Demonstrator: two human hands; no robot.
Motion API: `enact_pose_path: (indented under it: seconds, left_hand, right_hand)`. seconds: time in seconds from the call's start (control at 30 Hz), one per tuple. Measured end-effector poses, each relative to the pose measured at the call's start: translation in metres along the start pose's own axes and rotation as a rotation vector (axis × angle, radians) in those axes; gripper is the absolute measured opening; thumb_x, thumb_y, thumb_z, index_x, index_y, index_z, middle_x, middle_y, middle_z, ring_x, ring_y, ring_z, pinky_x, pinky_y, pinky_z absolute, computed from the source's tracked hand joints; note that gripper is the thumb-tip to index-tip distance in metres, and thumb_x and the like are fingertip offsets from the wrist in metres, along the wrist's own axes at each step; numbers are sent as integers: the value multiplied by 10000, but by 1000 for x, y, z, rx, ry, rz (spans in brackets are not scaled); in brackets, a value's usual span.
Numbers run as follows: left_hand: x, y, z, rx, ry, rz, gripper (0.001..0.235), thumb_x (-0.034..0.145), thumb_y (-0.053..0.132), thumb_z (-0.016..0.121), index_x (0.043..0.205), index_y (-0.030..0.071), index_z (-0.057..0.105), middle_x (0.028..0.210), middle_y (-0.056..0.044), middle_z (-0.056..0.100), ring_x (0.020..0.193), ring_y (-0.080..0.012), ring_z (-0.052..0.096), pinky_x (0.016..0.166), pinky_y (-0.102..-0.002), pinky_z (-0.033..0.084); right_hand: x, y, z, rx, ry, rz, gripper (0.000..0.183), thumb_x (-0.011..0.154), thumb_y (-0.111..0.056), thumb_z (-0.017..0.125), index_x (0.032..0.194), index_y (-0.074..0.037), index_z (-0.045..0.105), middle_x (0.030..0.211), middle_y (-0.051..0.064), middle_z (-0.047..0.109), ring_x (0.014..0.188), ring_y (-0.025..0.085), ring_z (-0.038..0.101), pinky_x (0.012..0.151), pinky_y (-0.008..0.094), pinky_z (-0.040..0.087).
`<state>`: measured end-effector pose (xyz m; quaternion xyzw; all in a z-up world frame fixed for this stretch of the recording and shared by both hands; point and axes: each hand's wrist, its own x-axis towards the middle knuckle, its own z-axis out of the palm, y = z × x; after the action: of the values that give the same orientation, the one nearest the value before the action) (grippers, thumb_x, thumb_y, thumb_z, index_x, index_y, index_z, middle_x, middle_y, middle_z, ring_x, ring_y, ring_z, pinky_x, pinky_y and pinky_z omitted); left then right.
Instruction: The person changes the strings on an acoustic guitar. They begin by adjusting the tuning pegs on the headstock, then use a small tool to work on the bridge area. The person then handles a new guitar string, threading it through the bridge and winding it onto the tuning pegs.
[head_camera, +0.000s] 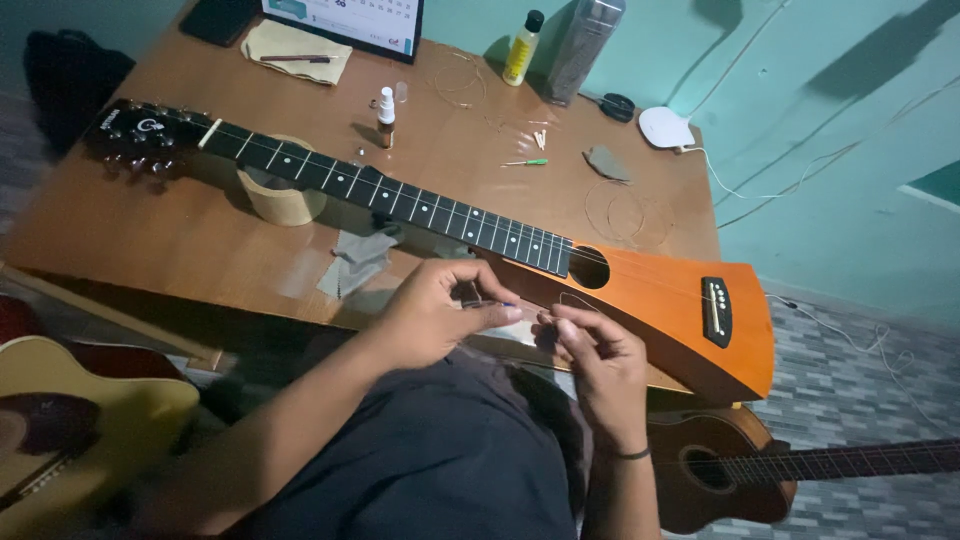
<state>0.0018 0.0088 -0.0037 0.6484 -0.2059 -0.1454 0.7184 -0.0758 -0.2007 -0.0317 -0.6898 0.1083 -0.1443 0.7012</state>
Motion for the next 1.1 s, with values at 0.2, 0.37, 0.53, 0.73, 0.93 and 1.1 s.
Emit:
enact_pose_path:
  seconds: [0.2, 0.37, 0.53, 0.73, 0.93, 1.1]
  left_hand:
    - [-3, 9, -1, 327, 67, 211, 95, 867, 158, 800, 942, 99, 807, 925, -38, 798, 861, -137, 753, 739, -260, 571]
    - [-5, 16, 0, 488, 117, 486, 95, 897, 115, 771, 959, 43, 775, 912, -81, 783, 829, -175, 744, 700, -285, 587]
    - [-1, 24, 4, 492, 83, 273, 112, 903, 221, 750, 938, 114, 754, 915, -24, 801, 815, -121, 756, 653, -254, 586]
    - [9, 22, 12, 514, 52, 282, 168, 890, 288, 771, 951, 134, 742, 807, 25, 772, 466, -61, 587, 379, -225, 398]
    - [16, 4, 15, 740, -61, 518, 175, 961, 266, 703, 1064, 125, 685, 911, -27, 751, 698, -147, 727, 479, -272, 537]
    - [20, -13, 19, 981, -4, 769, 292, 932, 84, 698, 1224, 73, 710, 1052, -75, 794, 803, -212, 752, 618, -339, 575]
  right_hand:
    - [-6, -38, -5, -710, -157, -325, 162, 938, -234, 705, 946, -93, 785, 877, 34, 773, 727, 123, 656, 627, 253, 525]
    - [-9, -45, -7, -821, -136, -408, 144, 967, -216, 680, 949, -93, 754, 816, 32, 654, 698, 144, 552, 615, 283, 448]
    - [-8, -45, -12, -797, -96, -338, 121, 910, -237, 741, 927, -130, 797, 834, 26, 629, 794, 154, 570, 672, 303, 458]
    - [-1, -40, -35, -266, -237, -74, 117, 936, -87, 652, 849, -46, 718, 772, 61, 691, 728, 165, 622, 717, 327, 529]
    - [-4, -29, -29, 236, -192, 59, 94, 996, -79, 557, 942, -11, 592, 1164, 300, 737, 1010, 286, 708, 864, 324, 559]
    - [-6, -27, -21, 312, -237, 57, 173, 1054, -107, 499, 1175, -4, 567, 1030, 247, 709, 808, 280, 676, 759, 365, 578]
